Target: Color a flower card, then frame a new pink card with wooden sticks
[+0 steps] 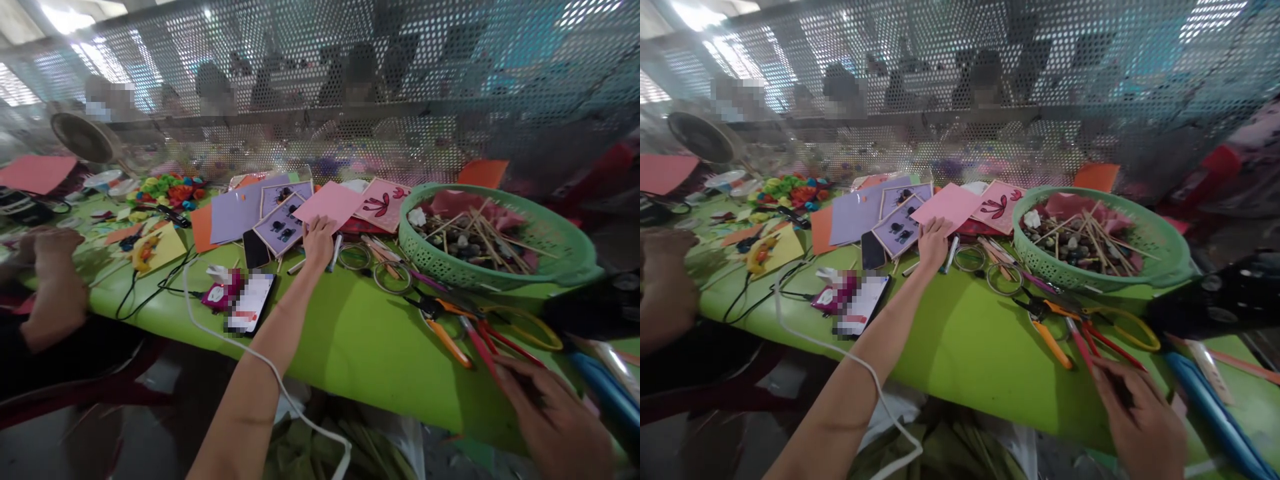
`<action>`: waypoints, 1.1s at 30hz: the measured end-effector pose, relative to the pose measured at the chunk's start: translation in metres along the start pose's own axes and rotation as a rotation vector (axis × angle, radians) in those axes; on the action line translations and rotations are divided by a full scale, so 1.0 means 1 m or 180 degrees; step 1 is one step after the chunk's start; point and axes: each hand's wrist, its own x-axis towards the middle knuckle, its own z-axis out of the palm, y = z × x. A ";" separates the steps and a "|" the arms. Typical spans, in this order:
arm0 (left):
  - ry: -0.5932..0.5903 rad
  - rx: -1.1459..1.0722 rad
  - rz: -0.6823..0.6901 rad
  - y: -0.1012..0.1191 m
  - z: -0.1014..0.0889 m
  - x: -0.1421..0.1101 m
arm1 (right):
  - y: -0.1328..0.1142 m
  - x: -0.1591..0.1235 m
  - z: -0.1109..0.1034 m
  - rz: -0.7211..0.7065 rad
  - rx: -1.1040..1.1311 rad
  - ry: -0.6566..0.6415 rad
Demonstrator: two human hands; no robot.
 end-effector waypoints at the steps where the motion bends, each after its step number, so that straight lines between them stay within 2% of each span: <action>1: 0.0002 -0.0003 -0.0012 0.000 0.000 0.000 | -0.001 0.000 0.000 0.0028 0.0038 0.0017; 6: 0.0028 -0.0041 -0.0026 0.000 0.000 -0.001 | -0.011 0.000 0.002 0.0123 0.0177 0.0144; 10: 0.0019 -0.0007 -0.0046 0.000 0.000 -0.001 | -0.007 0.000 0.001 0.0145 0.0137 0.0111; 17: 0.0101 -0.0088 -0.0002 0.000 -0.002 -0.001 | 0.006 0.004 0.000 -0.0178 0.0034 -0.0011; 22: 0.0192 -0.0196 -0.0036 0.000 -0.003 0.000 | -0.003 0.003 0.001 -0.0124 0.0063 0.0169; 29: 0.0396 -0.0455 -0.0112 0.002 -0.011 0.004 | -0.018 0.001 -0.002 0.0010 0.0060 0.0208; 33: 0.0493 -0.0637 -0.0115 0.001 -0.014 0.009 | -0.023 0.000 -0.001 -0.0085 0.0038 0.0302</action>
